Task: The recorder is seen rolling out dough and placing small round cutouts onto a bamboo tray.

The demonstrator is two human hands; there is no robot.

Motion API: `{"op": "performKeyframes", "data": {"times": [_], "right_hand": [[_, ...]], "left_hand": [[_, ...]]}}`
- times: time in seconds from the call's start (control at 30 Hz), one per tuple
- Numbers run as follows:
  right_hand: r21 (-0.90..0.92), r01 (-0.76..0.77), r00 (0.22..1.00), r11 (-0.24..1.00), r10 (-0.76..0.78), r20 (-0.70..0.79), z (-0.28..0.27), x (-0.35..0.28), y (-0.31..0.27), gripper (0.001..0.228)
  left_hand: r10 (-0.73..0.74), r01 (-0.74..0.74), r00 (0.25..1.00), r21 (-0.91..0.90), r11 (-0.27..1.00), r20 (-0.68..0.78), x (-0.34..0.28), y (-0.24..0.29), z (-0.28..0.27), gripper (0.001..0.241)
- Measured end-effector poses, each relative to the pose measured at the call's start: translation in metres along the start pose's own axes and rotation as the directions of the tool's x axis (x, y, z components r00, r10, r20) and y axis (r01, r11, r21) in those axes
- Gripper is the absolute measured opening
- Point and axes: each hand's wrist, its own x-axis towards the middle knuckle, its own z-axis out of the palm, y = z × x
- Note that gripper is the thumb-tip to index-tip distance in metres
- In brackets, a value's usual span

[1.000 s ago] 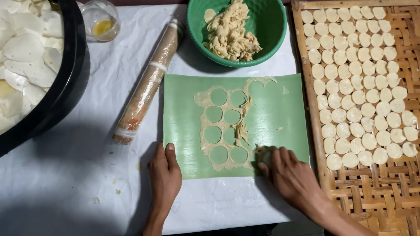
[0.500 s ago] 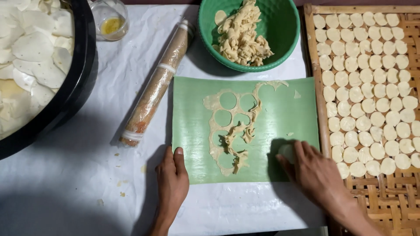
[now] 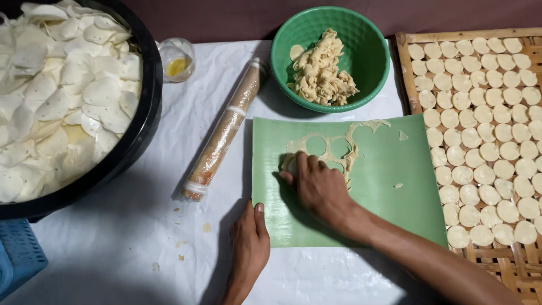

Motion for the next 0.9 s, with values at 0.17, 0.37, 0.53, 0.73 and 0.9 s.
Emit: {"op": "performKeyframes", "data": {"times": [0.17, 0.37, 0.53, 0.73, 0.9], "right_hand": [[0.116, -0.345, 0.882, 0.931, 0.280, 0.378, -0.087, -0.015, 0.047, 0.046], [-0.171, -0.438, 0.856, 0.883, 0.467, 0.221, -0.070, -0.050, 0.119, 0.051], [-0.366, -0.450, 0.886, 0.815, 0.459, -0.067, -0.027, -0.022, 0.153, 0.064], [-0.012, -0.210, 0.972, 0.978, 0.210, 0.103, -0.040, 0.020, 0.120, 0.048], [-0.122, -0.241, 0.967, 0.963, 0.249, 0.060, -0.040, 0.016, 0.145, 0.061]], "left_hand": [[-0.087, 0.090, 0.996, -0.095, 0.991, 0.033, -0.002, -0.008, -0.008, 0.029], [-0.145, 0.149, 0.986, -0.050, 0.988, 0.077, 0.003, -0.019, -0.008, 0.032], [-0.112, 0.113, 0.993, -0.035, 0.993, 0.041, 0.005, -0.022, -0.008, 0.030], [-0.135, 0.132, 0.989, 0.058, 0.990, 0.059, 0.007, -0.023, -0.006, 0.032], [-0.163, 0.161, 0.985, 0.031, 0.986, 0.062, 0.006, -0.019, -0.009, 0.031]]}}
